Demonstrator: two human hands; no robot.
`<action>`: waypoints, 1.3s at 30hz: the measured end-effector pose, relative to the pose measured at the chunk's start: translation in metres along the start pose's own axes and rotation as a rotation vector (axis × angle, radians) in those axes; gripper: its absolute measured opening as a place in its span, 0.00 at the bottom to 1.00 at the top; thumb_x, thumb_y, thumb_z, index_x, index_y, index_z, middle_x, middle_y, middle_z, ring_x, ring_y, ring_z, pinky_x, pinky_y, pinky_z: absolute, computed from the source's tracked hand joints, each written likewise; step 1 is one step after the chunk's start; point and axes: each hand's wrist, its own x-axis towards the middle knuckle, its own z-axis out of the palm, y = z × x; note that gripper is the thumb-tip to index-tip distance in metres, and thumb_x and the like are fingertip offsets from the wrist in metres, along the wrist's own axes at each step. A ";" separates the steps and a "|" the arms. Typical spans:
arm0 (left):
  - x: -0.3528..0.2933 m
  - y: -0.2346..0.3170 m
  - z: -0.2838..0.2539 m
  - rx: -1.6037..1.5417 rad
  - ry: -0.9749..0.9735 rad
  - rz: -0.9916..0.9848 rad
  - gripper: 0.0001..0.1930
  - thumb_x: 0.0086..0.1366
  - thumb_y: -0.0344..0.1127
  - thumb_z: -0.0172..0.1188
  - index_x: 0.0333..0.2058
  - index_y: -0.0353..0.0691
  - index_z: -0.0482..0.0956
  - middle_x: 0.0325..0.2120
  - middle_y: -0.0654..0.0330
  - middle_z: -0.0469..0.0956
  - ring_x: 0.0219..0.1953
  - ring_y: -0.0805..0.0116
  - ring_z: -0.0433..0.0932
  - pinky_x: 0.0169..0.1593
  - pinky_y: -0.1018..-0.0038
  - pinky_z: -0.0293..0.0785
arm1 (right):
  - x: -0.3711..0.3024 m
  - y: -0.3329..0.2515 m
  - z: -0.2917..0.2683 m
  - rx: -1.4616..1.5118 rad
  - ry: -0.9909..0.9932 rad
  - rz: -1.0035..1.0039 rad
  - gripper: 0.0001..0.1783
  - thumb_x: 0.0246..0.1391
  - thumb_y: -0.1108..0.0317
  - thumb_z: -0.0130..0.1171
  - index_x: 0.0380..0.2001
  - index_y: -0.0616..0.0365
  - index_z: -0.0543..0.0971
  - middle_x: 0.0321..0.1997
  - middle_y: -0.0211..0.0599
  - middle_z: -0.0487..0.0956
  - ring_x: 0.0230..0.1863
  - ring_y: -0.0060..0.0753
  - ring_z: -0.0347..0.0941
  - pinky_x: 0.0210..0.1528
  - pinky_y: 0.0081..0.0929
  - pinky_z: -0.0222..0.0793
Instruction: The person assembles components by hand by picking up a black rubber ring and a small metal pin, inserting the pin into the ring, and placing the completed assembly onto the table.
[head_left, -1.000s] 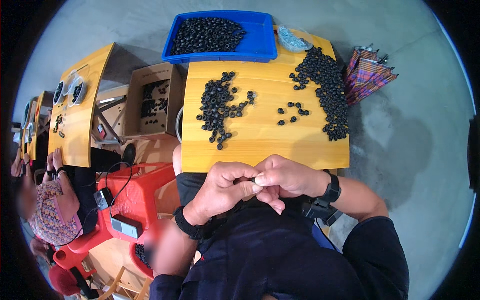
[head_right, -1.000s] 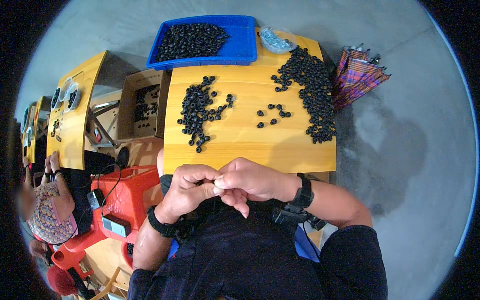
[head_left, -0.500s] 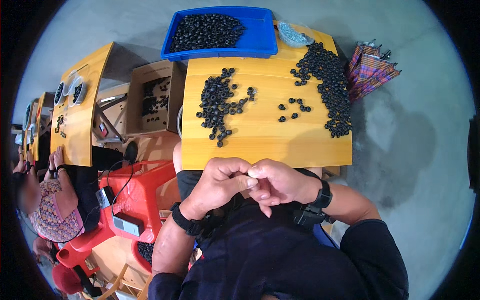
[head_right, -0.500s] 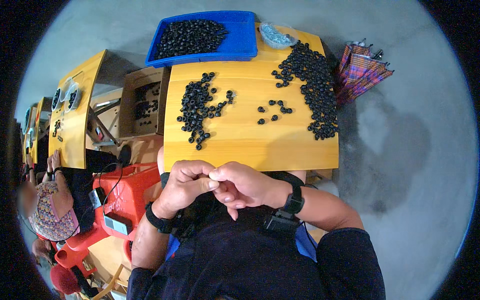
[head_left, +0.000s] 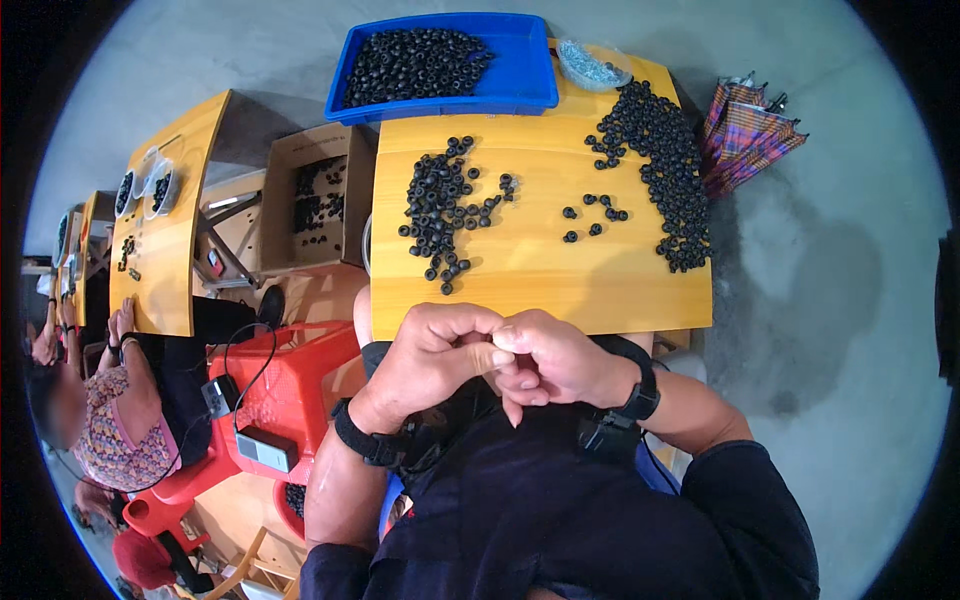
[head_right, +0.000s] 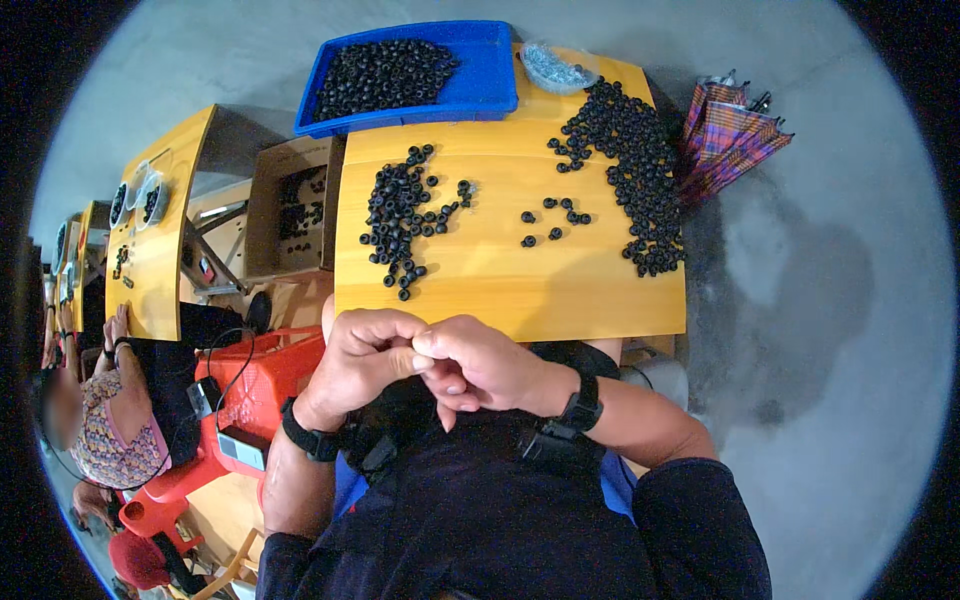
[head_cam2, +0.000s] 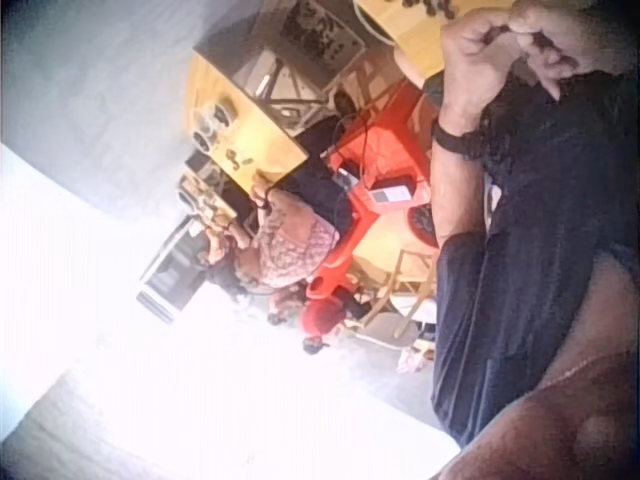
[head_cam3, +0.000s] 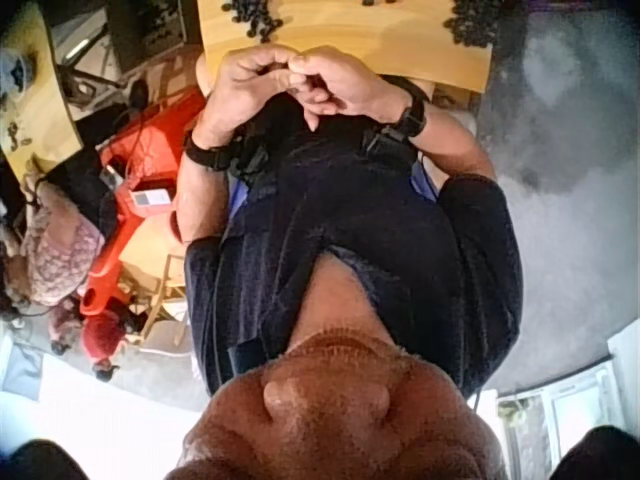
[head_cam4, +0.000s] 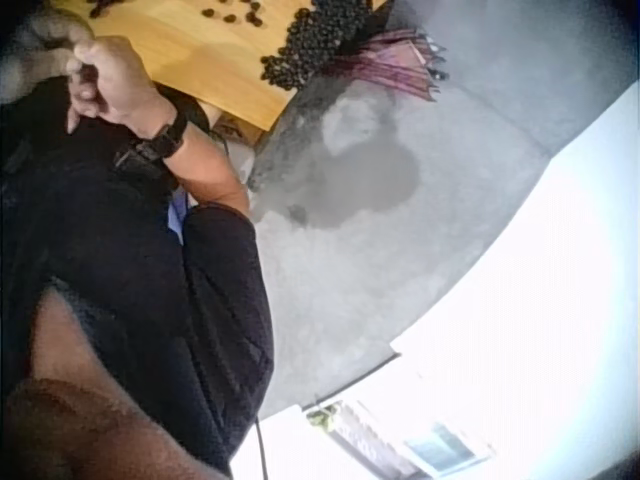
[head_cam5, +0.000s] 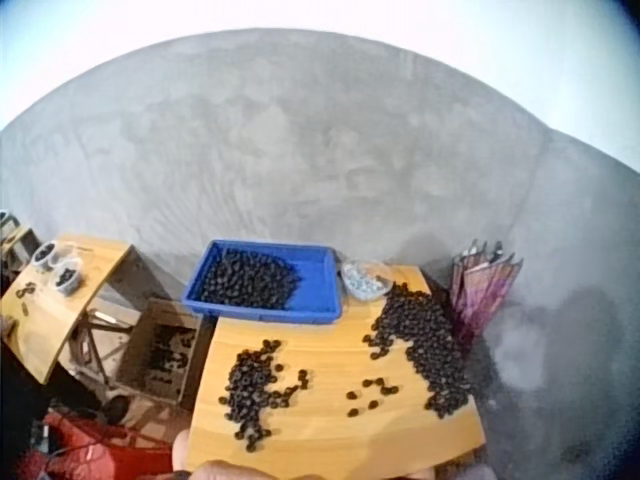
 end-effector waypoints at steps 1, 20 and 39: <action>0.002 -0.001 -0.002 0.003 0.001 0.005 0.09 0.61 0.24 0.59 0.41 0.28 0.76 0.27 0.59 0.79 0.29 0.76 0.78 0.35 0.80 0.75 | -0.001 -0.007 -0.003 -0.005 -0.003 -0.001 0.20 0.60 0.57 0.44 0.17 0.57 0.66 0.11 0.26 0.61 0.09 0.21 0.60 0.17 0.30 0.71; 0.023 -0.129 -0.077 0.782 0.829 0.197 0.08 0.56 0.28 0.61 0.34 0.31 0.81 0.25 0.56 0.79 0.26 0.70 0.76 0.32 0.76 0.72 | 0.027 -0.038 -0.124 -2.131 0.740 -0.646 0.11 0.49 0.66 0.56 0.34 0.61 0.76 0.24 0.45 0.76 0.24 0.48 0.75 0.26 0.41 0.70; 0.022 -0.132 -0.078 0.789 0.740 0.141 0.09 0.53 0.28 0.63 0.34 0.33 0.81 0.29 0.53 0.79 0.31 0.64 0.78 0.38 0.73 0.74 | 0.116 -0.024 -0.102 -1.965 0.274 -0.607 0.14 0.50 0.74 0.54 0.43 0.53 0.75 0.26 0.44 0.71 0.27 0.49 0.73 0.28 0.41 0.68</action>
